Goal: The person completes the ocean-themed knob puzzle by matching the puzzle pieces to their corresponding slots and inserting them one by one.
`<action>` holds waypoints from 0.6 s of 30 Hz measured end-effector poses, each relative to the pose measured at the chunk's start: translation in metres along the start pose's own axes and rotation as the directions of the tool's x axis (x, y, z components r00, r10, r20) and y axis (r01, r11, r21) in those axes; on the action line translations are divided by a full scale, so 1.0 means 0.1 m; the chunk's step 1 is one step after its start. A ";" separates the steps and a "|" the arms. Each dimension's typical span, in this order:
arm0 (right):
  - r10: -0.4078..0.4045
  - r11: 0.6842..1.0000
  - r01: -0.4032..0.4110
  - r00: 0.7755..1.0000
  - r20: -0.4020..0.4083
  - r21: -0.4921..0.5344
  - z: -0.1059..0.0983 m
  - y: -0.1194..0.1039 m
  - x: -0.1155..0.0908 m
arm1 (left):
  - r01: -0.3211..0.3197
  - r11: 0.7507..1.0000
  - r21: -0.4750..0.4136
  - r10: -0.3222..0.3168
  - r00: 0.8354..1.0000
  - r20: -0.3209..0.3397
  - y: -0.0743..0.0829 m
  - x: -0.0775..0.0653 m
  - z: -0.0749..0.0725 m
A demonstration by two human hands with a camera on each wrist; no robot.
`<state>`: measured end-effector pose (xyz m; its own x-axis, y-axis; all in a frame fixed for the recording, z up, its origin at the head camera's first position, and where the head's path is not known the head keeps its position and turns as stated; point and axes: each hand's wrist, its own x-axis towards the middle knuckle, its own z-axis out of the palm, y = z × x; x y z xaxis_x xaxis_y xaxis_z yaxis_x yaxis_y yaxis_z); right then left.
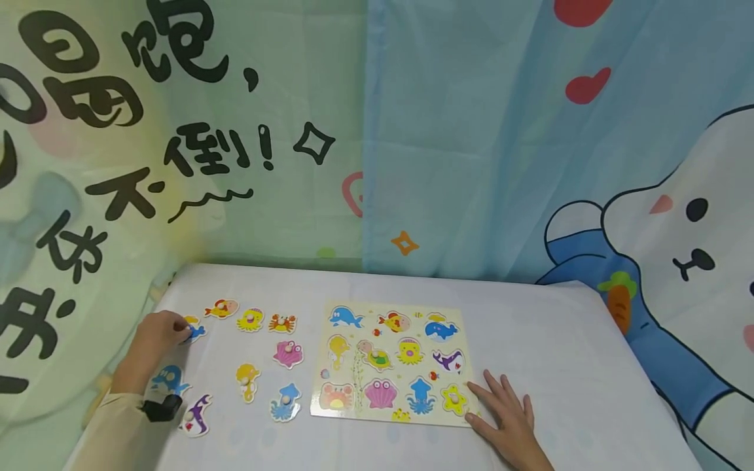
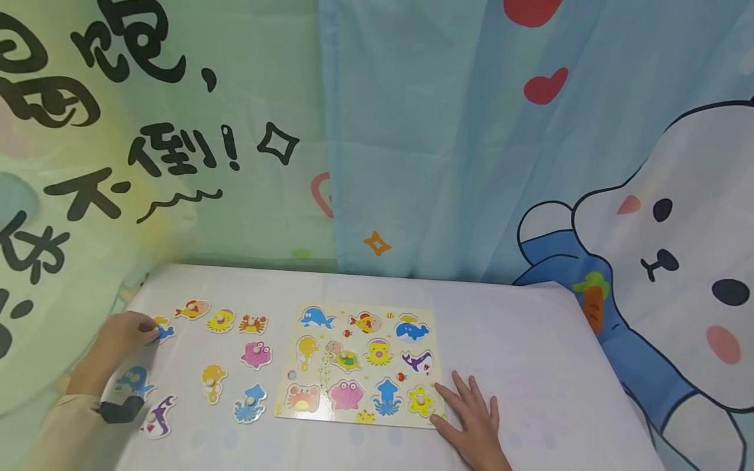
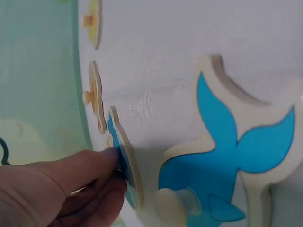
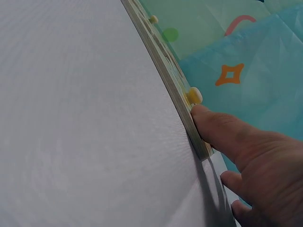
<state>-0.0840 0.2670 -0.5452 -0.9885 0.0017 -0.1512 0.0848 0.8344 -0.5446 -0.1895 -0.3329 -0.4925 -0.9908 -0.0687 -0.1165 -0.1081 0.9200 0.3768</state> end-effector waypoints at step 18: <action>0.013 1.000 -0.013 1.000 0.010 0.004 0.00 0.01 0.02 | 0.023 0.997 0.073 -0.026 0.999 0.033 0.08 0.07 0.02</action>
<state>-0.0859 0.2674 -0.5459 -0.9860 0.0066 -0.1664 0.0977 0.8320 -0.5461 -0.1968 -0.3257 -0.4921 -0.9845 -0.0796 -0.1561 -0.1248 0.9438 0.3060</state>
